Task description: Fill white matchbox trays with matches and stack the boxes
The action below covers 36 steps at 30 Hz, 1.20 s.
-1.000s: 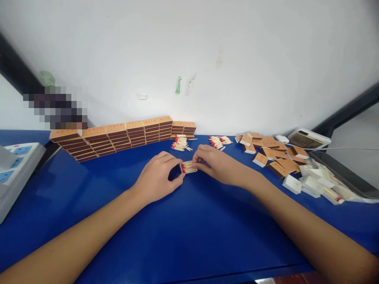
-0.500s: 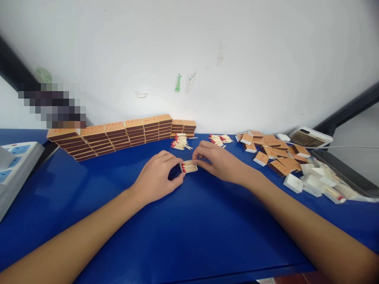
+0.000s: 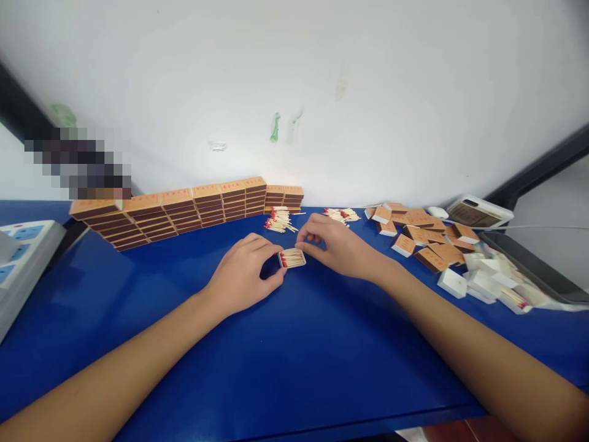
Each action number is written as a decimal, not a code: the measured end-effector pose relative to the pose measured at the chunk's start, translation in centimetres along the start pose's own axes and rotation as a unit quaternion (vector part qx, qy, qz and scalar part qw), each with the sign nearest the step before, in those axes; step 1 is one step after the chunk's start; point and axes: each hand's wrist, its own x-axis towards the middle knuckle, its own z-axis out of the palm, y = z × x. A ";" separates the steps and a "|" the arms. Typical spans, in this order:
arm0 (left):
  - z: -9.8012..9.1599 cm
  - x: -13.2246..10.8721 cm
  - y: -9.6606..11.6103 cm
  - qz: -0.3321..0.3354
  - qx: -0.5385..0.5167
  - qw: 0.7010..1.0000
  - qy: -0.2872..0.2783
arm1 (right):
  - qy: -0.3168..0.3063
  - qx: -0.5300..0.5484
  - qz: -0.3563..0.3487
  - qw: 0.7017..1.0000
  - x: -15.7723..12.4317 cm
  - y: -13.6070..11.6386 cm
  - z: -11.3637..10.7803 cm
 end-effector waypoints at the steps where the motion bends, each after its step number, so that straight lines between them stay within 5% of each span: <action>1: 0.0 0.0 0.0 -0.002 -0.001 1.000 0.000 | 0.017 -0.008 0.013 1.000 0.5 0.7 0.0; 7: 0.1 -0.1 -0.1 -0.009 -0.006 1.000 0.000 | 0.032 -0.120 0.098 0.988 4.5 6.0 0.5; 12: -0.1 -0.1 -0.1 -0.012 -0.005 1.000 -0.004 | 0.014 -0.134 0.126 0.983 5.2 7.2 1.0; 17: 0.0 -0.2 0.0 -0.010 -0.007 1.000 -0.006 | -0.008 -0.158 0.088 0.984 4.3 5.8 0.7; 22: 0.1 -0.2 0.0 -0.004 -0.004 1.000 0.000 | 0.033 -0.096 0.078 0.992 3.0 2.4 0.1; 27: 0.0 -0.1 0.2 -0.011 0.004 1.000 -0.001 | -0.033 -0.034 0.040 0.998 1.3 -0.8 -0.4; 36: -0.1 0.0 0.0 -0.031 0.016 0.999 0.023 | -0.065 -0.022 0.025 0.997 0.5 -1.2 -0.9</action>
